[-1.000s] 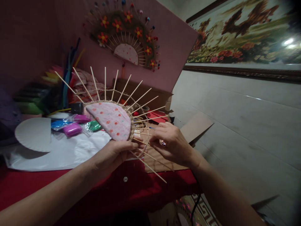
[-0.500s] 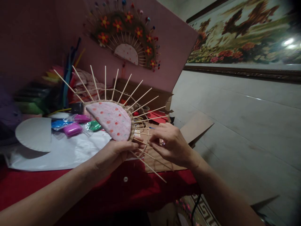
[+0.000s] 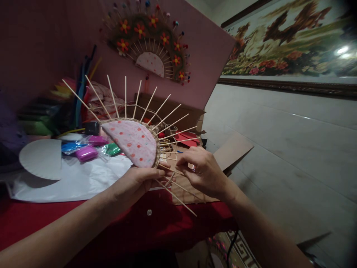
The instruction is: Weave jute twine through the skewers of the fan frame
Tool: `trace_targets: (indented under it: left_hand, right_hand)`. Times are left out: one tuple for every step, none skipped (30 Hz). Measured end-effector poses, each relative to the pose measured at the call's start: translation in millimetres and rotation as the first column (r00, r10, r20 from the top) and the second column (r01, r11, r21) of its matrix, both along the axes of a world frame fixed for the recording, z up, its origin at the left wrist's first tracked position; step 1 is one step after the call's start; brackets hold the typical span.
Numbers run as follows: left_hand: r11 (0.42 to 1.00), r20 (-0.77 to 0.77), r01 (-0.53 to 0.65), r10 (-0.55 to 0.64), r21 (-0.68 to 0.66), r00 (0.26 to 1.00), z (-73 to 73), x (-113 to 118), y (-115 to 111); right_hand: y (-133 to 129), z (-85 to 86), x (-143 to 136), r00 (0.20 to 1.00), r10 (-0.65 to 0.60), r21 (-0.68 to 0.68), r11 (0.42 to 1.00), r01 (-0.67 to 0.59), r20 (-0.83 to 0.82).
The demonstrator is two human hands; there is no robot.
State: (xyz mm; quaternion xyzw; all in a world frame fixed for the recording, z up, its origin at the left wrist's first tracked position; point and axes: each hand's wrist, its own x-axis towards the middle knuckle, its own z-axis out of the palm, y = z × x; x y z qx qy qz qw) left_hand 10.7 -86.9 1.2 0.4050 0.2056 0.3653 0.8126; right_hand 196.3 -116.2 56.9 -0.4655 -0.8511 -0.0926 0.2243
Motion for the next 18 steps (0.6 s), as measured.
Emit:
trace_targets:
  left_hand:
    - [1.000,0.001,0.008,-0.008,0.008,1.000,-0.3,0.1,0.4]
    - [1.000,0.003,0.014,-0.014,0.016,1.000,-0.8,0.1,0.9]
    - [0.999,0.005,0.019,-0.019,0.026,1.000,-1.3,0.1,1.4]
    - [0.999,0.009,0.021,-0.021,0.034,1.000,-1.9,0.1,1.9]
    - [0.999,0.012,0.021,-0.022,0.040,1.000,-2.4,0.1,2.3]
    - [0.999,0.013,0.021,-0.021,0.044,1.000,-2.8,0.1,2.5]
    - [0.999,0.014,0.022,-0.023,0.047,1.000,-3.0,0.1,2.4]
    - [0.998,0.015,0.025,-0.026,0.050,1.000,-3.0,0.1,2.2]
    - [0.998,0.017,0.028,-0.029,0.052,0.999,-2.8,0.1,1.8]
    - [0.998,0.019,0.031,-0.032,0.051,0.999,-2.5,0.1,1.4]
    - [0.998,0.021,0.034,-0.035,0.046,0.999,-2.0,0.2,1.0]
    - [0.998,0.023,0.038,-0.039,0.040,0.999,-1.5,0.2,0.7]
    - [0.999,0.025,0.042,-0.043,0.034,0.999,-1.0,0.2,0.5]
    - [0.998,0.028,0.046,-0.047,0.031,0.999,-0.6,0.2,0.5]
    - [0.998,0.029,0.048,-0.049,0.029,0.998,-0.3,0.2,0.5]
    - [0.998,0.030,0.050,-0.050,0.032,0.998,-0.1,0.2,0.6]
    - [0.998,0.030,0.049,-0.050,0.039,0.998,0.0,0.1,0.6]
    - [0.998,0.027,0.050,-0.051,0.045,0.998,0.0,0.1,0.6]
  right_hand:
    - [-0.2,-0.4,-0.6,1.000,-0.010,0.004,1.000,0.010,-0.008]
    - [-0.4,-0.9,-1.2,1.000,-0.021,0.008,1.000,0.021,-0.015]
    - [-0.7,-1.4,-1.7,0.999,-0.030,0.013,0.999,0.030,-0.021]
    - [-1.0,-1.8,-2.1,0.999,-0.037,0.017,0.999,0.037,-0.024]
    - [-1.2,-2.1,-2.5,0.999,-0.041,0.018,0.999,0.041,-0.025]
    - [-1.5,-2.4,-2.7,0.999,-0.042,0.017,0.999,0.043,-0.024]
    - [-1.8,-2.6,-2.8,0.999,-0.041,0.016,0.999,0.041,-0.023]
    - [-2.1,-2.7,-2.8,0.999,-0.037,0.016,0.999,0.038,-0.023]
    - [-2.4,-2.8,-2.8,0.999,-0.033,0.016,0.999,0.034,-0.024]
    - [-2.7,-2.8,-2.7,0.999,-0.029,0.018,0.999,0.030,-0.026]
    - [-3.0,-2.8,-2.7,0.999,-0.025,0.022,0.999,0.025,-0.028]
    - [-3.3,-2.8,-2.6,0.999,-0.019,0.026,0.999,0.019,-0.030]
    - [-3.6,-2.7,-2.5,0.999,-0.013,0.028,0.999,0.014,-0.031]
    - [-4.0,-2.7,-2.3,0.999,-0.009,0.031,0.999,0.010,-0.033]
    - [-4.3,-2.6,-2.1,0.999,-0.004,0.034,0.999,0.005,-0.036]
    - [-4.7,-2.5,-1.8,0.999,0.002,0.038,0.999,0.000,-0.043]
    - [-5.1,-2.4,-1.5,0.999,0.009,0.042,0.999,-0.007,-0.054]
    - [-5.4,-2.3,-1.2,0.998,0.018,0.047,0.999,-0.015,-0.068]
